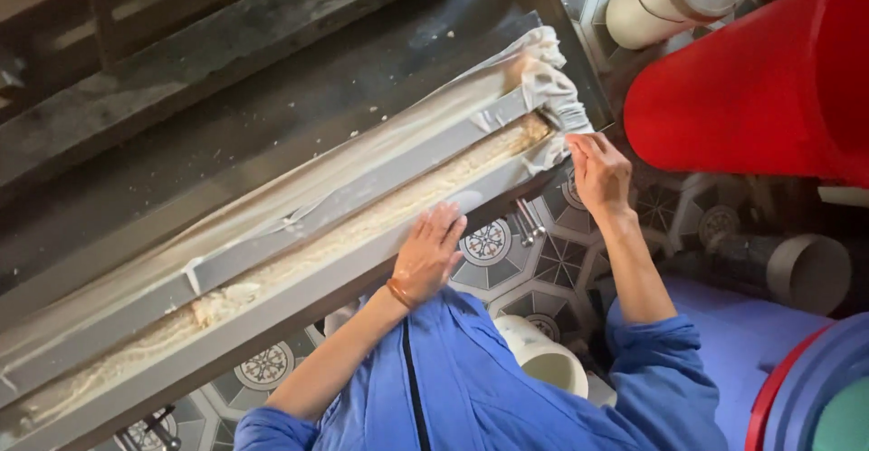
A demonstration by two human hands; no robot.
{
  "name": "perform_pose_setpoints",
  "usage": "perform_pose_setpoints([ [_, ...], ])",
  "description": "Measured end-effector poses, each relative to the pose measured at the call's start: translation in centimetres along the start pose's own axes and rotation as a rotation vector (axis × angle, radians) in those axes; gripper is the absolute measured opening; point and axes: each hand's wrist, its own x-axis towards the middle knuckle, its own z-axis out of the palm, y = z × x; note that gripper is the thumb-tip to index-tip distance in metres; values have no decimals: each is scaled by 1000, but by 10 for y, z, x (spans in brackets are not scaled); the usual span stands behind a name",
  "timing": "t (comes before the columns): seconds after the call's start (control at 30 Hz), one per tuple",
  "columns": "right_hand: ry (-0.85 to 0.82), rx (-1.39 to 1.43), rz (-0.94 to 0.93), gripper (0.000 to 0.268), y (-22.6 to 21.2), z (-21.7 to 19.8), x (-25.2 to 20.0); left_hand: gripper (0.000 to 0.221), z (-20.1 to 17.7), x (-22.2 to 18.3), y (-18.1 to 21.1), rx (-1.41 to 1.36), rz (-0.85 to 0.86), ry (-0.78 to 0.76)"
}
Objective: Folding a cloth over tofu curds in a long rectangular mold and smoothing the surface before pressing.
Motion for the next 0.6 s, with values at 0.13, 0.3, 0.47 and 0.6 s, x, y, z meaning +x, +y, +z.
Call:
perform_pose_setpoints([
  [0.13,-89,637,477,22,17,10,12,51,9,33,-4,-78,22,57],
  [0.3,-240,1044,821,32,32,17,31,44,14,98,-13,-134,-91,138],
  [0.47,-331,1195,900,30,30,21,46,44,64,167,-12,-117,-66,146],
  [0.6,-327,1243,937,30,36,31,41,51,95,187,-10,-28,-18,170],
])
